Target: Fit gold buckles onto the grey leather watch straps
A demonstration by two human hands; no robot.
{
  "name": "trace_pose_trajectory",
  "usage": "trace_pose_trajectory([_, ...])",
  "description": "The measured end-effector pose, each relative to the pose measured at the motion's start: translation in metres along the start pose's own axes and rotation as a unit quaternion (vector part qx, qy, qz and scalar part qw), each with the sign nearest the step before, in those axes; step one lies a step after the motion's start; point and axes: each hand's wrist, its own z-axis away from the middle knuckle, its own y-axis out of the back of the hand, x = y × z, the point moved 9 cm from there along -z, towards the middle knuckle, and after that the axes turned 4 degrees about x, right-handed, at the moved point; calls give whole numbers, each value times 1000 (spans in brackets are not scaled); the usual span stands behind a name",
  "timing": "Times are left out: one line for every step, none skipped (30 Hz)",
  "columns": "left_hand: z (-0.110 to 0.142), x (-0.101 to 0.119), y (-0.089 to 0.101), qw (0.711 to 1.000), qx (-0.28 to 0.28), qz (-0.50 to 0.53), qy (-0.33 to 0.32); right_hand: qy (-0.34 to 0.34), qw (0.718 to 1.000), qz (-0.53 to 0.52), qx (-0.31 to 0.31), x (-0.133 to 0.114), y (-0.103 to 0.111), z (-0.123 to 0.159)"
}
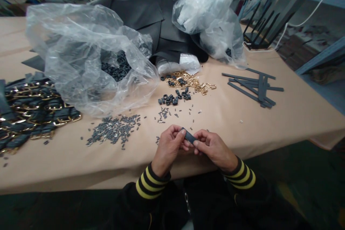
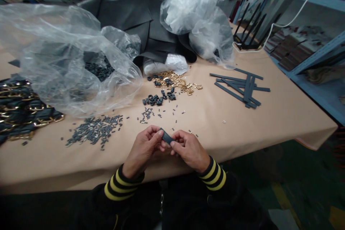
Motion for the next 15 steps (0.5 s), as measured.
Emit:
trace_pose_trajectory([0, -3, -1, 1000, -5, 10, 7, 8, 1000, -1, 3, -3, -1, 0])
trace_pose_trajectory([0, -6, -3, 1000, -13, 15, 14, 15, 1000, -4, -1, -6, -3, 0])
trace_pose_trajectory([0, -7, -4, 1000, -22, 9, 17, 21, 1000, -8, -11, -9, -6, 1])
trace_pose_trajectory([0, -6, -4, 1000, -26, -11, 6, 24, 999, -13, -20, -10, -8, 2])
trace_pose_trajectory([1, -1, -3, 999, -20, -46, -21, 23, 999, -18, -25, -11, -9, 2])
trace_pose_trajectory([2, 5, -1, 994, -9, -93, -61, 20, 999, -25, -26, -11, -10, 2])
trace_pose_trajectory([5, 13, -1, 984, 2, -142, -104, 16, 999, -31, -23, -10, -9, 2])
trace_pose_trajectory([8, 20, -2, 972, 9, -187, -142, 12, 999, -36, -16, -9, -7, 1])
trace_pose_trajectory([13, 25, -4, 960, 9, -222, -172, 8, 999, -38, -8, -7, -5, 0])
trace_pose_trajectory([16, 27, -7, 951, 5, -245, -191, 4, 999, -38, 0, -5, -3, -1])
trace_pose_trajectory([19, 28, -9, 944, 0, -258, -204, 1, 999, -36, 6, -4, -2, -2])
trace_pose_trajectory([22, 29, -11, 939, -1, -266, -219, -2, 999, -33, 10, -3, -1, -3])
trace_pose_trajectory([24, 30, -12, 932, 4, -273, -238, -6, 999, -28, 13, -1, -1, -3])
trace_pose_trajectory([26, 32, -13, 924, 10, -282, -257, -8, 1000, -24, 14, -1, -1, -4])
trace_pose_trajectory([27, 32, -14, 916, 16, -292, -274, -7, 1000, -21, 14, 0, -1, -5])
